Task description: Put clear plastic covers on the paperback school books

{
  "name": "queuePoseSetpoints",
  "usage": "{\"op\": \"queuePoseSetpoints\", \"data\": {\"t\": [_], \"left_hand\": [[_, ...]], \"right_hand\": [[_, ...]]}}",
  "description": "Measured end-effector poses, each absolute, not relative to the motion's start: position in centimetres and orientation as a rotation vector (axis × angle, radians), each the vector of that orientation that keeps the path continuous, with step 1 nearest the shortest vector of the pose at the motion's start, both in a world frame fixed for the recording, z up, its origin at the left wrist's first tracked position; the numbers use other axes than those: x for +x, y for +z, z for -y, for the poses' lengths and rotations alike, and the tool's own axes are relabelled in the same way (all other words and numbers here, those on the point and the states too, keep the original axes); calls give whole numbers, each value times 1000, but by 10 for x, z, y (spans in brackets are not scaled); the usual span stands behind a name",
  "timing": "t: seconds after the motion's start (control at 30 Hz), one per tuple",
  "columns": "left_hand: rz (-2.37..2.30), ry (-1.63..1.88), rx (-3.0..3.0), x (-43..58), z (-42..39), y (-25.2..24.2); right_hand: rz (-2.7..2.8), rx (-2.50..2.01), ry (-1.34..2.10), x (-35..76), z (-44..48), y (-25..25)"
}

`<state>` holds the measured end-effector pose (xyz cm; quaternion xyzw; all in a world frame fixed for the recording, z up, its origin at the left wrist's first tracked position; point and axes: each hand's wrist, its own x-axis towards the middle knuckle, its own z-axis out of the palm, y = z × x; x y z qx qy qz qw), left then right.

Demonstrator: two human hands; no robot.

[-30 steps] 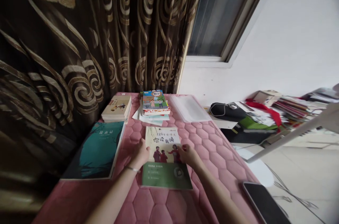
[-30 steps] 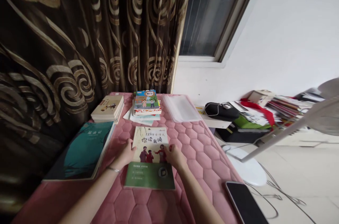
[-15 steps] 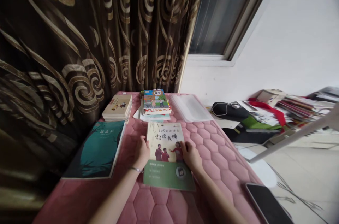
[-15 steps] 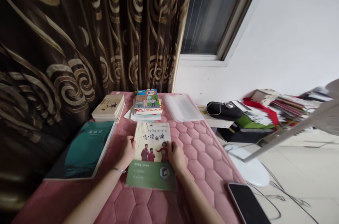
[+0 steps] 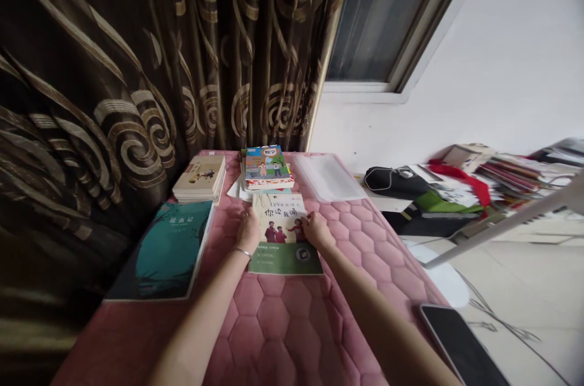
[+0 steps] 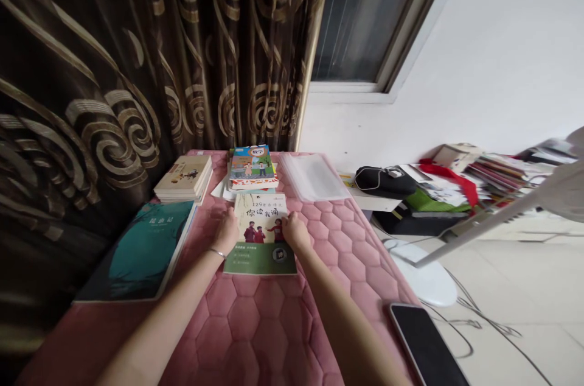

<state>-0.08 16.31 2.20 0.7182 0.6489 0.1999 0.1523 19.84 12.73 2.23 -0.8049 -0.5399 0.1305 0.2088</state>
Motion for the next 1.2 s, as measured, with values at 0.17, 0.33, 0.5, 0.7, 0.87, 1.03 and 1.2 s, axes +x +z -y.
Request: {"op": "queuePoseSetpoints", "data": {"t": [0.17, 0.33, 0.5, 0.7, 0.87, 1.03, 1.2], "left_hand": [[-2003, 554, 2156, 2, -159, 23], [-2050, 546, 2280, -12, -151, 25], [-1921, 531, 2375, -36, -137, 15], [-1624, 633, 2488, -44, -125, 1], [-1625, 667, 2489, -42, -126, 7], [-1296, 747, 2651, -51, -104, 16], [-1021, 670, 2657, -65, -62, 19]], "right_hand": [[1511, -2270, 326, 193, -120, 20], [1523, -2225, 233, 194, -110, 17], [1618, -2077, 265, 207, -95, 16], [1779, -1866, 323, 212, -89, 10], [1776, -1856, 324, 212, -94, 8], [1758, -1813, 302, 216, -84, 10], [1882, -1710, 166, 209, -45, 11]]}}
